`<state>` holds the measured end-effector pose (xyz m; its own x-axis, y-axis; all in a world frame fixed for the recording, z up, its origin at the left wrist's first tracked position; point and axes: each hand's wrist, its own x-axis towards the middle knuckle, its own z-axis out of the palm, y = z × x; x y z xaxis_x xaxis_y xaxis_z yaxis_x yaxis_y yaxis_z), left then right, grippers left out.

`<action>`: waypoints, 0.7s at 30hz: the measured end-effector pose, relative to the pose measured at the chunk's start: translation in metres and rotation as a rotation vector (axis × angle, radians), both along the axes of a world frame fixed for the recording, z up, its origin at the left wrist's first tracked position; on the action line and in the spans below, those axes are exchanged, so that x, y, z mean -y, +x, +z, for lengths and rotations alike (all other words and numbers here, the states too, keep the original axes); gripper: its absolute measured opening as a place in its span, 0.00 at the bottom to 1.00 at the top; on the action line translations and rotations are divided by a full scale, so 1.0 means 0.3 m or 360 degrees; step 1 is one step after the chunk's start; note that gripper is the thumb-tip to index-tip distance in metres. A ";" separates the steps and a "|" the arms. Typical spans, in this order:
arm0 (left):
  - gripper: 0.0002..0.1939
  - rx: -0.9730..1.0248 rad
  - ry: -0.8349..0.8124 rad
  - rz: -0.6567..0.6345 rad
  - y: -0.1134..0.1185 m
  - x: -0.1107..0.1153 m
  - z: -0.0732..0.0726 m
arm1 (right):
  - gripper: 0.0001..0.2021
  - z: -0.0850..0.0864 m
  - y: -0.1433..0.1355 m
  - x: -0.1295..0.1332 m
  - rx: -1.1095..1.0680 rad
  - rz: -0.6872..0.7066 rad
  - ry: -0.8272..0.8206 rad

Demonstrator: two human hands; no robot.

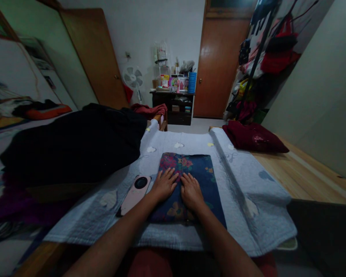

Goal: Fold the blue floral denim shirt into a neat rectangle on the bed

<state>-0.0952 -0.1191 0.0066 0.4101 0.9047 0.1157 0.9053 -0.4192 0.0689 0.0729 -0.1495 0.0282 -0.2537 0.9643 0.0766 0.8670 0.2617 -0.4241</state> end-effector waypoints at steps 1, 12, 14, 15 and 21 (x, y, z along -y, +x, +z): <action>0.24 0.0007 -0.0019 -0.0030 -0.003 0.016 0.009 | 0.25 -0.001 0.000 0.000 0.0003 0.0001 0.0006; 0.22 0.0128 -0.0151 0.0109 0.044 0.183 0.062 | 0.24 -0.006 0.004 -0.001 0.0013 0.0007 0.0016; 0.24 0.0125 -0.0122 0.0173 0.053 0.199 0.033 | 0.24 -0.006 0.003 -0.001 0.0010 0.0001 0.0001; 0.25 0.0126 -0.0094 0.0192 0.056 0.205 0.016 | 0.24 -0.006 0.003 -0.001 0.0006 0.0000 -0.0002; 0.25 0.0135 0.0062 0.0191 0.052 0.221 -0.043 | 0.24 -0.009 0.006 -0.004 0.0001 0.0011 -0.0008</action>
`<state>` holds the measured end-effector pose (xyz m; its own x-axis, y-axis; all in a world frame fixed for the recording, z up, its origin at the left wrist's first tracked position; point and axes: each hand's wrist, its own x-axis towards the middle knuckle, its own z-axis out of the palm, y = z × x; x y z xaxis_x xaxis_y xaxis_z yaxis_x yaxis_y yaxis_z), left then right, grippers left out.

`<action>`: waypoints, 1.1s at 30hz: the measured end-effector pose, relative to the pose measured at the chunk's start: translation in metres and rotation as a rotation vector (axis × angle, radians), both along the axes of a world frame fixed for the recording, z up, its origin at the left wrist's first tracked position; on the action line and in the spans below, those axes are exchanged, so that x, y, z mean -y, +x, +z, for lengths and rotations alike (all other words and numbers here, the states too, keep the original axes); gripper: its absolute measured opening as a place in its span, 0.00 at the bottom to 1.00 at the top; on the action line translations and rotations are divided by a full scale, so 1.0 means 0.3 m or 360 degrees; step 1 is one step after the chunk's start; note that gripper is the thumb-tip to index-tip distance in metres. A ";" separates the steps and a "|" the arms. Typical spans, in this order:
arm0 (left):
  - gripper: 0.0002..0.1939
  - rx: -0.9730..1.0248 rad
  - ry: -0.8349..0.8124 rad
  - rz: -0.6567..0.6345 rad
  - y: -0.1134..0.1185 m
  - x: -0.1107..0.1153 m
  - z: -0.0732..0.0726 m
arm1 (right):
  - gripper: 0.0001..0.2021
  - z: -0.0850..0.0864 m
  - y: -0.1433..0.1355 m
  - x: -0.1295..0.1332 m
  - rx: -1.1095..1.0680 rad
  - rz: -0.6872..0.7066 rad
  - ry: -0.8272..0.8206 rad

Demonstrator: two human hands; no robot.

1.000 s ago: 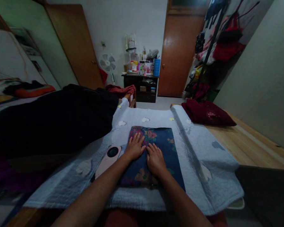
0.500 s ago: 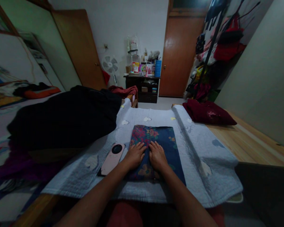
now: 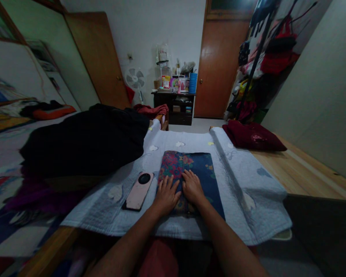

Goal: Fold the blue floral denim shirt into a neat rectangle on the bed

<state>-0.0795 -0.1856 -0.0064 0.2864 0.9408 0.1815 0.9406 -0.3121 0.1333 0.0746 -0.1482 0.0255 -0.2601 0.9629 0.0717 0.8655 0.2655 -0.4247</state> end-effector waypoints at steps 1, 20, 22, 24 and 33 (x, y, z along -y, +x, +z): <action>0.25 0.0003 0.0006 0.0006 0.000 0.001 0.000 | 0.24 -0.001 0.000 -0.001 0.0004 0.0000 -0.0008; 0.13 0.0799 -0.0028 -0.0119 0.055 0.036 0.101 | 0.24 -0.046 0.017 -0.021 -0.0121 0.0016 0.0018; 0.18 0.0890 0.0003 -0.0129 0.089 0.036 0.092 | 0.23 -0.055 0.030 -0.033 -0.0207 0.0008 0.0007; 0.23 0.0913 0.0020 -0.0131 0.110 0.035 0.068 | 0.23 -0.058 0.050 -0.045 -0.0297 0.0020 -0.0020; 0.26 0.0567 -0.0084 -0.0239 0.102 0.038 0.030 | 0.25 -0.038 0.111 -0.118 -0.0274 0.0097 0.0018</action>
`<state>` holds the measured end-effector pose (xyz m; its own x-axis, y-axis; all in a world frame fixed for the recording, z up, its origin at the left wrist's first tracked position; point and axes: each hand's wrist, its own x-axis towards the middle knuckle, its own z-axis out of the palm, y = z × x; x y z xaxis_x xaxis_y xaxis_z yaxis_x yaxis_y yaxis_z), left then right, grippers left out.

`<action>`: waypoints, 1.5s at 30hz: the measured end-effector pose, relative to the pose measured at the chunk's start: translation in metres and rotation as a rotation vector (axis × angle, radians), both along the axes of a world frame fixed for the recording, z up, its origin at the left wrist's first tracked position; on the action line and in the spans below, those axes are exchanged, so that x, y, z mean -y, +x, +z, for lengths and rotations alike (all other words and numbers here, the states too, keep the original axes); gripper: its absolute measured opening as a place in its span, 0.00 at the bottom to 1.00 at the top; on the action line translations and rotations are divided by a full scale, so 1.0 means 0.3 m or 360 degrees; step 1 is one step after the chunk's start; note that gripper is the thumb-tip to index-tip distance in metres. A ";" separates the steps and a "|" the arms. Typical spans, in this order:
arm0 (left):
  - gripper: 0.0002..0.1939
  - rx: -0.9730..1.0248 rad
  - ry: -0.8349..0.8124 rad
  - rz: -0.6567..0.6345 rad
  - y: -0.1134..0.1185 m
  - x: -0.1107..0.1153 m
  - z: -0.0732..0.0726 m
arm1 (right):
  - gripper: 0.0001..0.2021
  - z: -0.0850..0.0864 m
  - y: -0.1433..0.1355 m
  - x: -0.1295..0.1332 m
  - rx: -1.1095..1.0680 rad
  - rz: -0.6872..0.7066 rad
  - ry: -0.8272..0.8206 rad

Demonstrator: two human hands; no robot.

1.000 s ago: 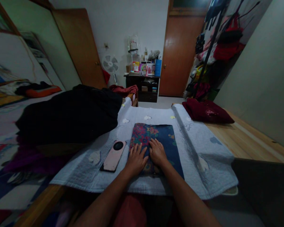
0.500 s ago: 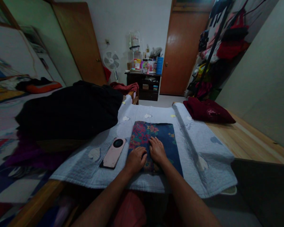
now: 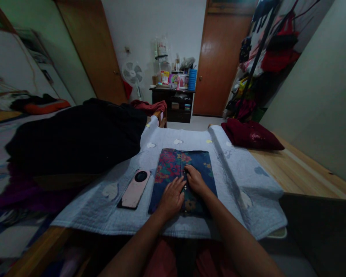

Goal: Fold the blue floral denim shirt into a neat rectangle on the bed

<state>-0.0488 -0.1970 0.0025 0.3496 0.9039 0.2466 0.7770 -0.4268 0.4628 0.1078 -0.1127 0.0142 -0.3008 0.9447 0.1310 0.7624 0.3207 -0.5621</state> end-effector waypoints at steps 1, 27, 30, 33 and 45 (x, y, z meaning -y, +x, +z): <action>0.26 -0.0028 0.0000 0.0000 0.000 0.001 0.000 | 0.25 0.003 -0.002 -0.011 0.0075 -0.0001 0.0025; 0.26 -0.0046 -0.0028 0.0007 -0.004 0.013 0.010 | 0.23 0.052 0.009 -0.317 0.0485 0.0035 -0.0034; 0.26 -0.0048 0.0002 0.0008 -0.005 0.012 0.002 | 0.21 0.053 0.036 -0.313 0.0387 0.0017 0.0066; 0.26 -0.0057 0.0015 0.0013 -0.006 0.010 -0.006 | 0.21 0.047 0.066 -0.283 0.0396 -0.0055 0.0125; 0.26 -0.0079 -0.0068 0.0008 -0.006 0.015 0.017 | 0.31 0.017 0.123 -0.302 0.0644 -0.0301 -0.0091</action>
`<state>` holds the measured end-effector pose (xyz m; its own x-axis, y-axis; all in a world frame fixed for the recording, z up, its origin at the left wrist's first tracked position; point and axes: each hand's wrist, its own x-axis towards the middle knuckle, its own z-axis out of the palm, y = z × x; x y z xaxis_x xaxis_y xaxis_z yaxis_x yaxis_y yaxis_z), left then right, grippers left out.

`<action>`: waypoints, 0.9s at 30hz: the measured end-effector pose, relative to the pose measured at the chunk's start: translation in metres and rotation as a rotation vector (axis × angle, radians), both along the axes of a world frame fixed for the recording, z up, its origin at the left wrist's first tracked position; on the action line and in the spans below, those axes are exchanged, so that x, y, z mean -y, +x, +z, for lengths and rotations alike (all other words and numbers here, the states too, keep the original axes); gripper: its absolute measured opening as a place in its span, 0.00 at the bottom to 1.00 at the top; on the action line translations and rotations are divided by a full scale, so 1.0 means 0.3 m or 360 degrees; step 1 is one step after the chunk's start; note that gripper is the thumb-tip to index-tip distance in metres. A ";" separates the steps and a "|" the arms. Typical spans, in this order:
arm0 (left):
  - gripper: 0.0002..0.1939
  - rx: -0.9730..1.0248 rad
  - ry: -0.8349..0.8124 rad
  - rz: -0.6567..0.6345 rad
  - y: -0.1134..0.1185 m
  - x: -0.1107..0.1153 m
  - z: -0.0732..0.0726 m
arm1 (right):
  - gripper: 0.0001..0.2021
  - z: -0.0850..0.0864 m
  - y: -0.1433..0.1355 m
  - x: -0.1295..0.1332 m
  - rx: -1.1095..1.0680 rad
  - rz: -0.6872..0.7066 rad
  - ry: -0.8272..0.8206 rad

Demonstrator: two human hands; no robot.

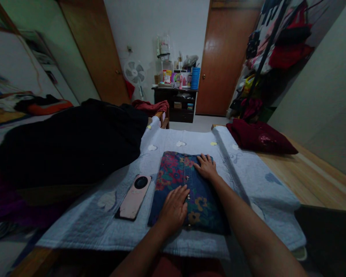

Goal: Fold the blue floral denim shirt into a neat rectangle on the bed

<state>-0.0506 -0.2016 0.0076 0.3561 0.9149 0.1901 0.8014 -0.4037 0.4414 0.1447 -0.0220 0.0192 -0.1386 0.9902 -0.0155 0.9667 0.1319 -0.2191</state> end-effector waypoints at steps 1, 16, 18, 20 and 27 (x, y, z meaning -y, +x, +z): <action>0.26 0.0000 -0.0012 -0.0002 -0.001 0.001 0.003 | 0.31 -0.001 0.003 -0.009 0.0000 0.0000 -0.0007; 0.22 0.0088 -0.0126 -0.0029 -0.009 -0.037 0.078 | 0.24 -0.051 0.089 0.001 -0.0313 -0.0034 0.0401; 0.17 0.0069 -0.0102 -0.0011 0.001 -0.090 0.108 | 0.25 -0.063 0.096 0.054 -0.0291 0.0025 0.0423; 0.17 0.0030 0.0002 0.0042 0.022 -0.167 0.122 | 0.26 -0.070 0.090 0.106 -0.0243 0.0044 0.0408; 0.20 -0.0279 0.0003 0.0101 0.124 -0.484 0.069 | 0.25 -0.067 0.027 0.199 -0.0020 -0.0031 0.0354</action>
